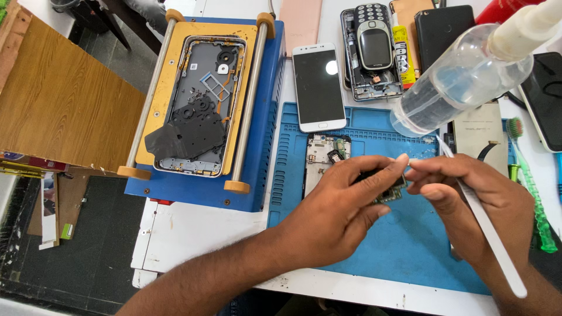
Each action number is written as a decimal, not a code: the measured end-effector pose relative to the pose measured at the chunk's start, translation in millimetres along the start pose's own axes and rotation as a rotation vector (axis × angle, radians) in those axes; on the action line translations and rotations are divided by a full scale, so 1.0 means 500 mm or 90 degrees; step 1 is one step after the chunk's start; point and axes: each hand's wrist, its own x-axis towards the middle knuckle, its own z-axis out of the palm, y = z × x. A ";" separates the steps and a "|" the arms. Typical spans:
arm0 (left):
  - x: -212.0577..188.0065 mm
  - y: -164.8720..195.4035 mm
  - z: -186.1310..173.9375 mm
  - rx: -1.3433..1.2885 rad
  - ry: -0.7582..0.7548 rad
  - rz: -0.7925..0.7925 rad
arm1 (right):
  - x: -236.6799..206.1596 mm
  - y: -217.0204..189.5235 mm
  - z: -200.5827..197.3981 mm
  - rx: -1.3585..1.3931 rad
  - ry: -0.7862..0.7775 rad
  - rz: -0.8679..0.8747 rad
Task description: The person holds a disassembled phone motherboard and scrubs it with a toothbrush, then scrapes residue from the board with a scalpel blade and tweezers. They then use a hot air gun while lifting a component from the board with tweezers on the repair mat.
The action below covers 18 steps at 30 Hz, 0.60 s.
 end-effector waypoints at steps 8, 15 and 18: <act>0.003 0.006 0.001 -0.108 0.109 0.008 | 0.025 -0.024 -0.011 0.063 -0.042 0.137; 0.017 -0.023 -0.016 -0.620 0.085 -0.205 | 0.017 -0.019 -0.013 0.063 0.018 0.064; 0.008 -0.029 -0.010 -0.635 0.067 -0.191 | 0.016 -0.017 -0.015 0.060 0.015 0.051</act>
